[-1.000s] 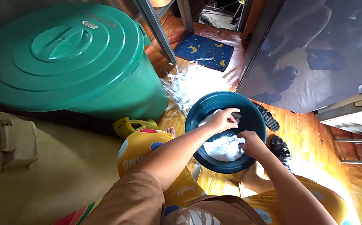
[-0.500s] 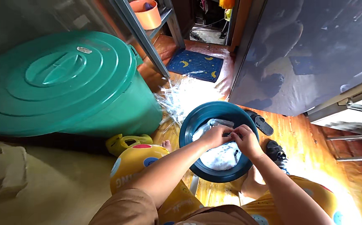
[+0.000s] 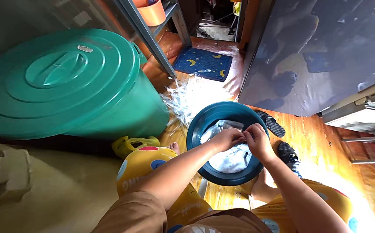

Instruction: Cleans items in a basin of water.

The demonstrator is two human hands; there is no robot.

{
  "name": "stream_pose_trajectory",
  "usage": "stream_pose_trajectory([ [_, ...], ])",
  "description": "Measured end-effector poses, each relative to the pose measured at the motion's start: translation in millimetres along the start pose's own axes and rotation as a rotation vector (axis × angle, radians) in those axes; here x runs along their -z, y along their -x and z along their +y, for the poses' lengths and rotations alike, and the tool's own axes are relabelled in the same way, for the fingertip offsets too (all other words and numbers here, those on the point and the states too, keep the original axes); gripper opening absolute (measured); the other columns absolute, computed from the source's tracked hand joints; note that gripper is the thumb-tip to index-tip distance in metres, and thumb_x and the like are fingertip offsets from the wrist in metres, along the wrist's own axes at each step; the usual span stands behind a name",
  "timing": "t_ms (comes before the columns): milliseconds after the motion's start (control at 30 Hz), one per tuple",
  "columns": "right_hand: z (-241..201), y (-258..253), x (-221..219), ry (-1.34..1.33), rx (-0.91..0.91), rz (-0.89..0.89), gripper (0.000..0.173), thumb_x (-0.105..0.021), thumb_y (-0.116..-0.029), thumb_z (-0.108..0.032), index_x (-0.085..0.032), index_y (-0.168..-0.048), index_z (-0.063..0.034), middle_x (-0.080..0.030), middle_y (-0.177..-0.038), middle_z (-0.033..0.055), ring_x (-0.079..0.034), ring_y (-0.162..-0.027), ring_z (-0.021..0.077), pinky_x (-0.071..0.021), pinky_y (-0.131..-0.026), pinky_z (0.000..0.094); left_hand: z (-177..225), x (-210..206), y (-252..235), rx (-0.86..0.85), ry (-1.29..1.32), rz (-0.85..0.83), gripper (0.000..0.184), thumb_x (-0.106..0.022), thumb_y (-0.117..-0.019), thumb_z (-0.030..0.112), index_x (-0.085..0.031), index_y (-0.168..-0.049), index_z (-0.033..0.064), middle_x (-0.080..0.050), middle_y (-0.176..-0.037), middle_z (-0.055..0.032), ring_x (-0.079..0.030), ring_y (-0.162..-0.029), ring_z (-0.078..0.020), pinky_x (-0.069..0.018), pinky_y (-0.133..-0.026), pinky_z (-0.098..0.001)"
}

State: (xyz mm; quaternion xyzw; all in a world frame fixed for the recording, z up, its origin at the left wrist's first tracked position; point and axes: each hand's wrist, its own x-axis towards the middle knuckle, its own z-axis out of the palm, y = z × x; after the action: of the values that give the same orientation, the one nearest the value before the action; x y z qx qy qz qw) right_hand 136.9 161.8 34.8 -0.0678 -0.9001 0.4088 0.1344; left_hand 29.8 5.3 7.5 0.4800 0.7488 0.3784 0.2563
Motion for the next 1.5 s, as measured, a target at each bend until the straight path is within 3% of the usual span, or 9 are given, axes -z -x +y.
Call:
stream_pose_trajectory([
  [200, -7.6, -4.0, 10.6, -0.029, 0.043, 0.099, 0.016, -0.060, -0.0993, -0.013, -0.068, -0.092, -0.0008, -0.064, -0.099, 0.0115, -0.063, -0.085, 0.0159, -0.0556, -0.077, 0.0322, -6.8, -0.7, -1.3, 0.075, -0.056, -0.070, 0.038, -0.048, -0.1092, 0.030, -0.073, -0.114, 0.0014, -0.071, -0.118, -0.0163, -0.065, -0.119, -0.0270, -0.0467, -0.108, -0.0478],
  [467, -14.5, -6.1, 22.6, -0.052, 0.104, 0.159, 0.015, -0.060, -0.0987, -0.014, -0.066, -0.093, -0.0018, -0.064, -0.098, 0.0095, -0.063, -0.084, 0.0122, -0.0552, -0.074, 0.0270, -16.2, -1.4, -2.9, 0.083, -0.192, -0.229, 0.043, -0.042, -0.1111, 0.031, -0.071, -0.122, 0.0017, -0.070, -0.125, -0.0167, -0.059, -0.131, -0.0285, -0.0377, -0.118, -0.0453],
  [633, -19.0, -7.8, 30.6, -0.087, 0.127, 0.158, 0.014, -0.059, -0.0990, -0.014, -0.065, -0.093, -0.0027, -0.062, -0.097, 0.0079, -0.062, -0.085, 0.0093, -0.0541, -0.073, 0.0237, -22.1, -4.8, -0.3, 0.139, -0.206, -0.302, 0.038, -0.063, -0.1035, 0.030, -0.068, -0.133, 0.0065, -0.064, -0.140, -0.0134, -0.051, -0.141, -0.0299, -0.0321, -0.122, -0.0487],
  [767, -10.1, -7.6, 25.1, -0.010, 0.097, 0.060, 0.015, -0.061, -0.0981, -0.014, -0.069, -0.095, -0.0014, -0.065, -0.100, 0.0114, -0.064, -0.086, 0.0153, -0.0560, -0.076, 0.0306, -4.8, 4.8, -4.9, 0.151, 0.011, -0.076, 0.056, -0.082, -0.0880, 0.030, -0.065, -0.134, 0.0028, -0.062, -0.141, -0.0166, -0.053, -0.137, -0.0304, -0.0387, -0.117, -0.0521],
  [867, -4.4, -7.6, 16.1, 0.010, 0.051, -0.017, 0.018, -0.063, -0.0984, -0.015, -0.069, -0.096, 0.0013, -0.066, -0.101, 0.0142, -0.066, -0.089, 0.0198, -0.0574, -0.079, 0.0350, 4.4, 9.5, -5.9, 0.063, 0.049, 0.091, 0.050, -0.075, -0.0937, 0.037, -0.068, -0.132, 0.0057, -0.062, -0.141, -0.0107, -0.051, -0.139, -0.0261, -0.0370, -0.119, -0.0483],
  [1000, -5.1, -7.2, 7.3, 0.013, 0.048, -0.035, 0.018, -0.063, -0.0978, -0.014, -0.070, -0.095, 0.0014, -0.066, -0.099, 0.0139, -0.066, -0.091, 0.0209, -0.0570, -0.081, 0.0365, 9.5, 4.0, -6.2, -0.148, -0.055, 0.207, 0.024, -0.063, -0.1020, 0.018, -0.076, -0.112, 0.0012, -0.072, -0.125, -0.0125, -0.056, -0.136, -0.0281, -0.0362, -0.119, -0.0494],
  [1167, -13.3, -8.9, 8.3, 0.015, 0.017, 0.012, 0.015, -0.060, -0.0993, -0.012, -0.068, -0.095, 0.0005, -0.065, -0.100, 0.0134, -0.065, -0.090, 0.0207, -0.0559, -0.080, 0.0367, 8.4, 3.0, -3.3, -0.086, -0.125, 0.140, 0.029, -0.055, -0.1068, 0.024, -0.077, -0.112, 0.0048, -0.072, -0.125, -0.0079, -0.055, -0.137, -0.0252, -0.0286, -0.120, -0.0589],
  [1367, -18.2, -13.7, 20.4, 0.014, 0.006, 0.100, 0.015, -0.060, -0.1004, -0.012, -0.065, -0.094, 0.0001, -0.062, -0.098, 0.0123, -0.062, -0.085, 0.0182, -0.0543, -0.076, 0.0354, -11.0, -3.9, -2.4, 0.008, -0.138, 0.015, 0.035, -0.046, -0.1105, 0.030, -0.076, -0.119, 0.0152, -0.071, -0.130, 0.0008, -0.052, -0.140, -0.0196, -0.0262, -0.122, -0.0578],
  [1500, -20.5, -15.7, 33.5, 0.001, 0.004, 0.165, 0.016, -0.059, -0.1015, -0.014, -0.064, -0.098, 0.0002, -0.062, -0.097, 0.0117, -0.061, -0.080, 0.0144, -0.0537, -0.071, 0.0303, -20.8, -7.1, 0.3, 0.082, -0.204, -0.140, 0.041, -0.040, -0.1118, 0.032, -0.073, -0.125, 0.0135, -0.068, -0.138, -0.0016, -0.045, -0.146, -0.0259, -0.0241, -0.121, -0.0638],
])
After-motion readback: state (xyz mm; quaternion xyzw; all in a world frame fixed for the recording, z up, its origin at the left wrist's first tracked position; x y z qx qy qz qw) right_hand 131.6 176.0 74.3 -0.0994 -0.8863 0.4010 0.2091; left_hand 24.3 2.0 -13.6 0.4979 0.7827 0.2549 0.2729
